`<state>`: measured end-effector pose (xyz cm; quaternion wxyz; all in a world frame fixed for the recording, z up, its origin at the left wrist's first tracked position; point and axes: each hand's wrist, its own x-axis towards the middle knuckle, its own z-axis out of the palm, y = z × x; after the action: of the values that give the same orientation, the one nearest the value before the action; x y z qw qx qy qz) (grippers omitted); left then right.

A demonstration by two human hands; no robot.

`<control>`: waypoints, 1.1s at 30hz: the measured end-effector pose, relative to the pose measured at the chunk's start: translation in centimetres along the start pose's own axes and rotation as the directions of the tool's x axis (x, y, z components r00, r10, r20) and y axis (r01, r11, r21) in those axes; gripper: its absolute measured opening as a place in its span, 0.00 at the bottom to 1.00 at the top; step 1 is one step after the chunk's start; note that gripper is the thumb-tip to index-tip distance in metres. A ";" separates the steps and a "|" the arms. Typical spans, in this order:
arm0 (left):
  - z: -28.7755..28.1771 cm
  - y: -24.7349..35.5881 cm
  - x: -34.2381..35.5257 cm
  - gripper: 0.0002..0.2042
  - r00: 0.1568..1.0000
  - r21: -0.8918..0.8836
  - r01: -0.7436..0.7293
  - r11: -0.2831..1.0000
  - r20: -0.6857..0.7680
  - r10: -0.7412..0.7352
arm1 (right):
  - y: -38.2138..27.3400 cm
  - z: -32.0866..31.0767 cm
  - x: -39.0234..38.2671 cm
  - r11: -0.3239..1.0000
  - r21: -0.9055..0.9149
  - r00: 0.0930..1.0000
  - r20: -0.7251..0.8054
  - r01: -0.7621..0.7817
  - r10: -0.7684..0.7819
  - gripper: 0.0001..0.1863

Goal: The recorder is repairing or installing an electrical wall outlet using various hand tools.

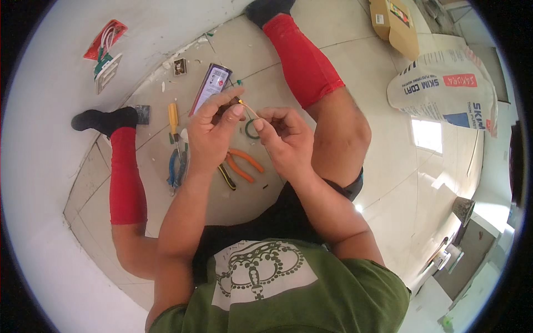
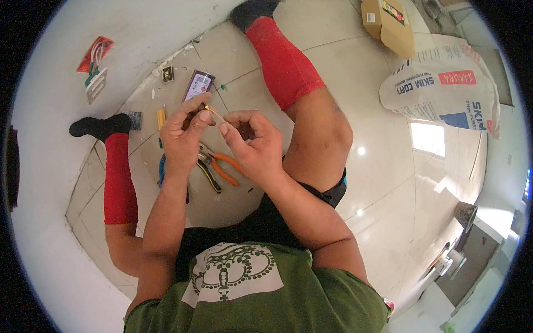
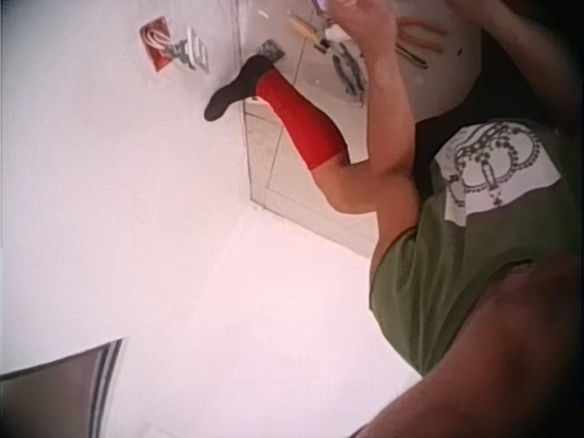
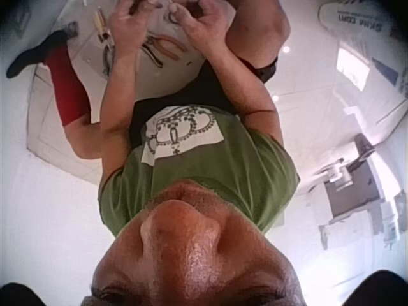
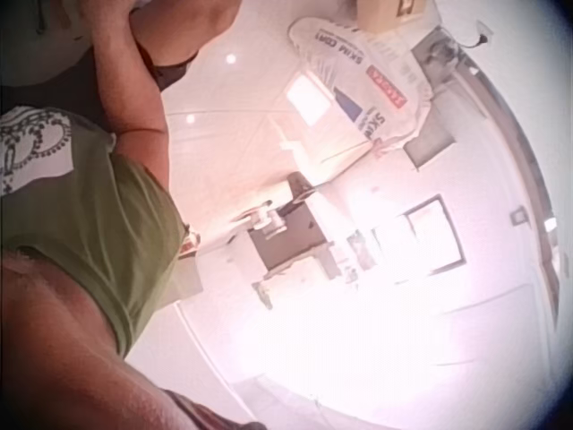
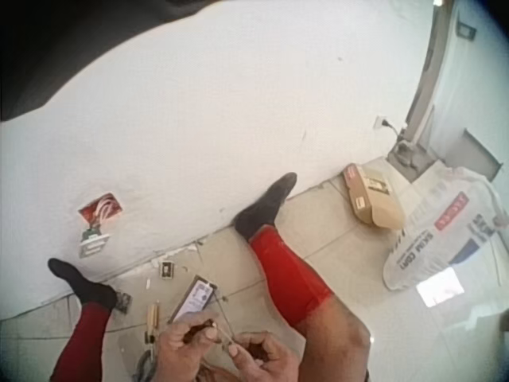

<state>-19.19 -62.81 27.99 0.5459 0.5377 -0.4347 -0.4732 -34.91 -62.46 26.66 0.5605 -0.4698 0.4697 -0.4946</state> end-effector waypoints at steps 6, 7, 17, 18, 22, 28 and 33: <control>0.3 1.4 0.5 0.16 0.925 0.430 -0.367 0.825 0.075 0.373 | -0.4 0.1 0.2 0.979 -0.203 0.999 -0.042 -0.015 0.007 0.05; 0.0 1.5 0.6 0.16 0.925 0.430 -0.367 0.825 0.075 0.373 | -0.3 0.1 0.3 0.954 -0.298 0.997 -0.052 0.035 -0.053 0.05; 0.4 1.7 -0.2 0.08 0.861 0.673 -0.500 0.546 0.317 0.397 | 0.1 0.0 0.8 0.705 -0.632 0.926 0.052 0.321 -0.375 0.04; 0.7 1.8 -0.3 0.07 0.856 0.701 -0.496 0.512 0.296 0.424 | 0.2 0.0 0.8 0.697 -0.640 0.921 0.043 0.323 -0.387 0.05; 0.0 1.3 -0.5 0.08 0.931 0.632 -0.364 0.684 0.218 0.294 | 0.0 0.3 0.7 0.884 -0.450 0.986 -0.035 0.130 -0.163 0.09; 0.0 -0.8 -0.4 0.08 0.965 -0.248 0.220 0.943 0.199 -0.173 | -0.1 -1.0 0.7 0.993 -0.025 0.992 0.042 -0.120 0.121 0.10; 0.9 -0.2 -0.3 0.08 0.994 0.097 0.081 0.992 0.065 -0.087 | 0.4 -0.9 1.1 0.979 0.088 0.983 0.016 -0.182 0.181 0.11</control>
<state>-20.10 -62.70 27.88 0.4841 0.5641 -0.4523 -0.4929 -35.70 -63.56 26.11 0.6255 -0.4016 0.4858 -0.4598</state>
